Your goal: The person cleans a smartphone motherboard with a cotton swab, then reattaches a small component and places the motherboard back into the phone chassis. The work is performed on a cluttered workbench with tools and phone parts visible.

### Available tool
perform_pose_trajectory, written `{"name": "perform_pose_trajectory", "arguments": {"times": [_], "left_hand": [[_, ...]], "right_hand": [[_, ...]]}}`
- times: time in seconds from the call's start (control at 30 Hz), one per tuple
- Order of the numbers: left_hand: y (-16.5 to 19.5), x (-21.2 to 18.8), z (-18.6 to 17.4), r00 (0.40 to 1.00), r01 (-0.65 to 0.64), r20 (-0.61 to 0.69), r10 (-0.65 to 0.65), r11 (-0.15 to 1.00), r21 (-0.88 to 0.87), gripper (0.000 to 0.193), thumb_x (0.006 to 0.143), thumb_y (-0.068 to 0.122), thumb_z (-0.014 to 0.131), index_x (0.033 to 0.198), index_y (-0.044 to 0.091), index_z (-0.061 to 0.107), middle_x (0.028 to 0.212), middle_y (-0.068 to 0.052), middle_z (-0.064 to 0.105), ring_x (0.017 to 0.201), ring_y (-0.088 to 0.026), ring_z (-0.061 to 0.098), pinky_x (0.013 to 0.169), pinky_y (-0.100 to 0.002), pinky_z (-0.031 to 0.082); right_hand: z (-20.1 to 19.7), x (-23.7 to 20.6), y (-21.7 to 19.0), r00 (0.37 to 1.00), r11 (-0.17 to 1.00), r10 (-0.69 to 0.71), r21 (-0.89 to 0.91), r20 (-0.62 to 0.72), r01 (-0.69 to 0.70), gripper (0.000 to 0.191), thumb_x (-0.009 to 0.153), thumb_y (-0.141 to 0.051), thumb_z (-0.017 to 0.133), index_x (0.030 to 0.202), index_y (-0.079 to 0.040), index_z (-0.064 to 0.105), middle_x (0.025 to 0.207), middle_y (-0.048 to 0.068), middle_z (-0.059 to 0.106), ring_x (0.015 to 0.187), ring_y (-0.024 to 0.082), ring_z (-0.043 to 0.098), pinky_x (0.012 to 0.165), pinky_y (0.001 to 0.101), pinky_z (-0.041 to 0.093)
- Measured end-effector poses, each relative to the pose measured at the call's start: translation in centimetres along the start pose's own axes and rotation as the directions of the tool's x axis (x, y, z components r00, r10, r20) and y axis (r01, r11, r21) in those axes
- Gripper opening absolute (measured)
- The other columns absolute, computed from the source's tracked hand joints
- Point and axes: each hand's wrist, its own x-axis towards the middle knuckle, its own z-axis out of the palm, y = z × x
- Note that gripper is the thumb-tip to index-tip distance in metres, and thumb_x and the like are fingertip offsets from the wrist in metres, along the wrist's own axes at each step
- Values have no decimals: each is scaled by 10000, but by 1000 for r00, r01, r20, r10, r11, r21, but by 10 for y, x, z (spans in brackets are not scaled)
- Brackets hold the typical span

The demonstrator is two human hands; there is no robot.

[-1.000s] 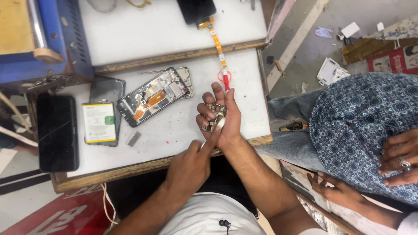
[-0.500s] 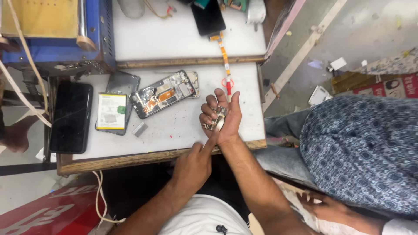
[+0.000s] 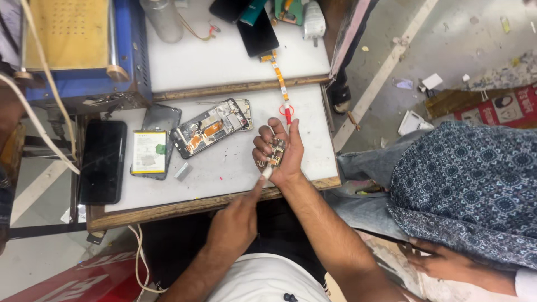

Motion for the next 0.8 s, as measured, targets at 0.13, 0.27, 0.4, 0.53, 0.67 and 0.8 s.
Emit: {"name": "perform_pose_trajectory", "arguments": {"times": [0.13, 0.27, 0.4, 0.53, 0.67, 0.8], "left_hand": [[-6, -4, -11, 994, 14, -108, -31, 988, -153, 679, 917, 2, 612, 1550, 183, 445, 851, -101, 649, 638, -296, 685, 573, -426, 582], [0, 11, -3, 998, -38, -59, 36, 999, -34, 701, 881, 11, 651, 1535, 186, 467, 807, -102, 606, 600, -310, 654, 556, -437, 566], [3, 24, 10, 999, -37, 19, 37, 999, 23, 697, 885, 18, 662, 1533, 180, 465, 809, -106, 602, 551, -303, 637, 510, -431, 561], [9, 7, 1, 999, -51, -19, 51, 998, -38, 740, 844, -3, 645, 1540, 159, 452, 827, -122, 604, 556, -293, 647, 509, -423, 573], [10, 16, -11, 999, -33, -31, 30, 993, -114, 713, 882, -15, 631, 1552, 135, 438, 782, -108, 601, 535, -287, 638, 486, -427, 550], [8, 45, 0, 997, -18, -69, 17, 1000, -13, 721, 877, 18, 654, 1557, 141, 448, 768, -132, 598, 533, -331, 632, 471, -458, 535]], "right_hand": [[2, -2, 0, 992, 1000, -9, -29, -124, 5, 563, 1072, -640, 396, 1142, -133, 632, 880, 39, 562, 768, 173, 570, 683, 330, 543], [5, -5, 1, 986, 998, -1, -65, -169, -10, 553, 1048, -641, 398, 1133, -146, 631, 912, 57, 613, 835, 208, 639, 767, 377, 599], [-1, -5, 1, 985, 998, 14, -61, -171, -24, 549, 1050, -635, 410, 1134, -133, 615, 948, 68, 631, 925, 245, 684, 869, 410, 617], [-12, -9, 0, 990, 999, -34, 23, -136, 37, 528, 1146, -588, 411, 1205, -106, 617, 1001, 100, 649, 1001, 284, 700, 929, 437, 611], [-11, -14, 2, 991, 998, -4, -67, -135, -5, 571, 1107, -605, 386, 1240, -100, 618, 1162, 151, 690, 1095, 332, 695, 993, 467, 585], [-2, -10, 6, 993, 979, 26, -198, -117, -49, 629, 1047, -649, 366, 1228, -99, 612, 1273, 187, 686, 1173, 356, 667, 1052, 488, 556]]}}
